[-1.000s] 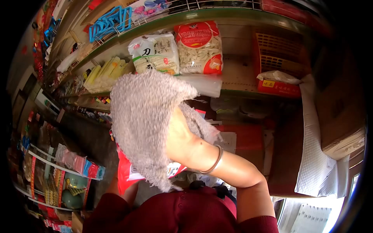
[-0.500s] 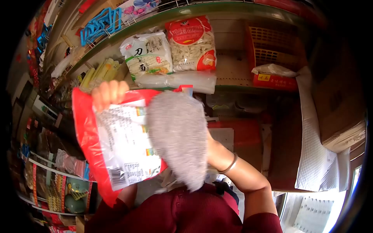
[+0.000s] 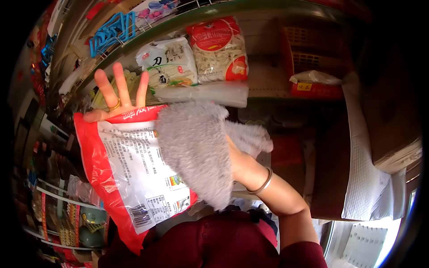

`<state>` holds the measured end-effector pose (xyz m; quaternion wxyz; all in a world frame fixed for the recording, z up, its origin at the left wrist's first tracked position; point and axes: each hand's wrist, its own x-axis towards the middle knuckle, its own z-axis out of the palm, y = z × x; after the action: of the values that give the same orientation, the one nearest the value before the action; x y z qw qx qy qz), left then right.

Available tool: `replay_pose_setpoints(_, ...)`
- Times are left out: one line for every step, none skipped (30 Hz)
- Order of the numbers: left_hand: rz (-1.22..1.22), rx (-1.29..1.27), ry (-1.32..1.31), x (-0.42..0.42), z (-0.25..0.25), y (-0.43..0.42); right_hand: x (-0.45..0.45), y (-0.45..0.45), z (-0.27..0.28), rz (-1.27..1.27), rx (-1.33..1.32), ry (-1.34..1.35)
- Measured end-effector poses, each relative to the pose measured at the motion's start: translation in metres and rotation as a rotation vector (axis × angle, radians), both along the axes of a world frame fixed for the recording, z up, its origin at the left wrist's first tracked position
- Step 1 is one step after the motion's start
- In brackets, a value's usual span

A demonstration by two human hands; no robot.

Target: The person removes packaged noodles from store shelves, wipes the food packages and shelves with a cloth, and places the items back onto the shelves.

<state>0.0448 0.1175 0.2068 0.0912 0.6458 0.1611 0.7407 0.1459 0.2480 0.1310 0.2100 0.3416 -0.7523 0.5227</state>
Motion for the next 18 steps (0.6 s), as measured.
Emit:
replay_pose_setpoints(0.004,0.015,-0.045,0.004,0.000,0.001,0.000,-0.007,-0.003,0.036,-0.025,0.000)
replay_pose_setpoints(-0.085,-0.080,-0.029,0.000,0.003,0.000,0.001,-0.013,-0.004,0.019,0.014,0.022)
replay_pose_setpoints(-0.094,-0.091,-0.036,0.001,0.002,-0.001,0.001,-0.018,-0.003,-0.045,0.070,0.078)
replay_pose_setpoints(-0.010,-0.099,0.042,0.004,0.001,-0.001,0.006,-0.023,-0.005,-0.073,0.104,0.096)
replay_pose_setpoints(-0.092,-0.106,0.090,-0.005,0.003,-0.003,0.004,-0.022,-0.010,-0.099,0.121,0.106)
replay_pose_setpoints(-0.174,-0.116,0.136,-0.013,0.006,-0.005,0.001,-0.016,-0.013,-0.121,0.100,0.095)
replay_pose_setpoints(-0.420,-0.117,0.155,-0.027,0.017,-0.007,-0.002,-0.007,-0.016,-0.140,0.074,0.069)
replay_pose_setpoints(-0.466,-0.108,0.080,-0.026,0.019,-0.014,-0.004,0.004,-0.022,-0.171,0.038,0.039)
replay_pose_setpoints(-0.468,-0.106,0.071,-0.026,0.021,-0.016,-0.006,0.016,-0.027,-0.217,0.004,0.002)
replay_pose_setpoints(-0.483,-0.040,0.047,-0.027,0.023,-0.018,-0.007,0.021,-0.035,-0.274,-0.023,-0.021)
replay_pose_setpoints(-0.498,0.026,0.024,-0.029,0.023,-0.019,-0.009,0.023,-0.045,-0.328,-0.042,-0.039)
replay_pose_setpoints(-0.498,0.025,0.021,-0.033,0.024,-0.020,-0.009,0.021,-0.055,-0.371,-0.059,-0.054)
replay_pose_setpoints(-0.496,0.045,0.046,-0.038,0.024,-0.021,-0.012,0.018,-0.064,-0.417,-0.074,-0.062)
replay_pose_setpoints(-0.494,0.062,0.070,-0.046,0.025,-0.022,-0.013,0.015,-0.072,-0.452,-0.094,-0.072)
replay_pose_setpoints(-0.494,0.055,0.066,-0.061,0.028,-0.027,-0.013,0.012,-0.079,-0.481,-0.117,-0.084)
replay_pose_setpoints(-0.533,0.063,0.185,-0.081,0.032,-0.036,-0.012,0.007,-0.085,-0.505,-0.134,-0.095)
replay_pose_setpoints(-0.570,0.075,0.304,-0.099,0.034,-0.046,-0.012,0.003,-0.090,-0.524,-0.150,-0.106)
replay_pose_setpoints(-0.520,0.103,0.309,-0.109,0.034,-0.056,-0.010,-0.005,-0.096,-0.541,-0.160,-0.113)
